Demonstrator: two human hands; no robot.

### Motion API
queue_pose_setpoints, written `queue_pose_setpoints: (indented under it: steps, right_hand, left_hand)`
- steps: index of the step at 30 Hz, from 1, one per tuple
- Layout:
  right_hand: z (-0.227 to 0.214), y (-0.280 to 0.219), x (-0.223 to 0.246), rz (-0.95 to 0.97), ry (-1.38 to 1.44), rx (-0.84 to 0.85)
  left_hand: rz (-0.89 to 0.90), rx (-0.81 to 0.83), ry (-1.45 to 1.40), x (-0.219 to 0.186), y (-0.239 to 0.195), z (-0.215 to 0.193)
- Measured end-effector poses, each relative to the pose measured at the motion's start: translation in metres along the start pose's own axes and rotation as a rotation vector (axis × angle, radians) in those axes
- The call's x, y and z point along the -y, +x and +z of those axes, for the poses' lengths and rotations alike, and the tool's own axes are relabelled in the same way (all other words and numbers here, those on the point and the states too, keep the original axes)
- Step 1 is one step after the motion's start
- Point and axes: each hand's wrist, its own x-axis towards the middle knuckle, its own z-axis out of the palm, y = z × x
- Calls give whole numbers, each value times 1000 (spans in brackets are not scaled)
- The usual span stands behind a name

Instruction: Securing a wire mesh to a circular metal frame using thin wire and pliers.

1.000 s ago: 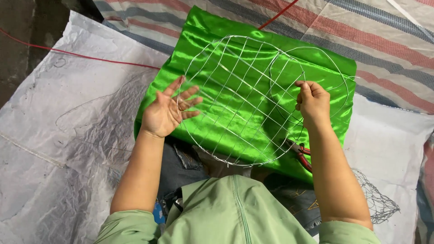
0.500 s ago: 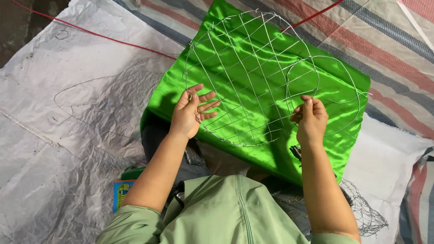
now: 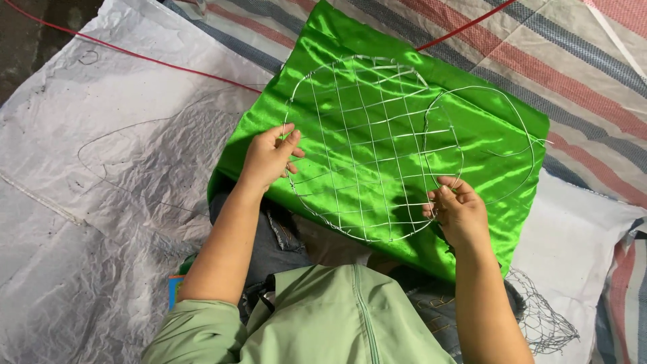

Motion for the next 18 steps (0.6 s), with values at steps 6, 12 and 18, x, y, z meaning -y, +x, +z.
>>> queue_pose_setpoints:
  steps: [6,12,18]
  right_hand:
    - [-3,4,-9,77,-95,-30]
    - [-2,4,-2,78,-272,-102]
    - [23,-5,41,88,-491,-220]
  left_hand:
    - [101,-153,143,-15,-38,-61]
    - [70,-509,-116,95,-78,-169]
    - [-361,-500,658,306,-127,-208]
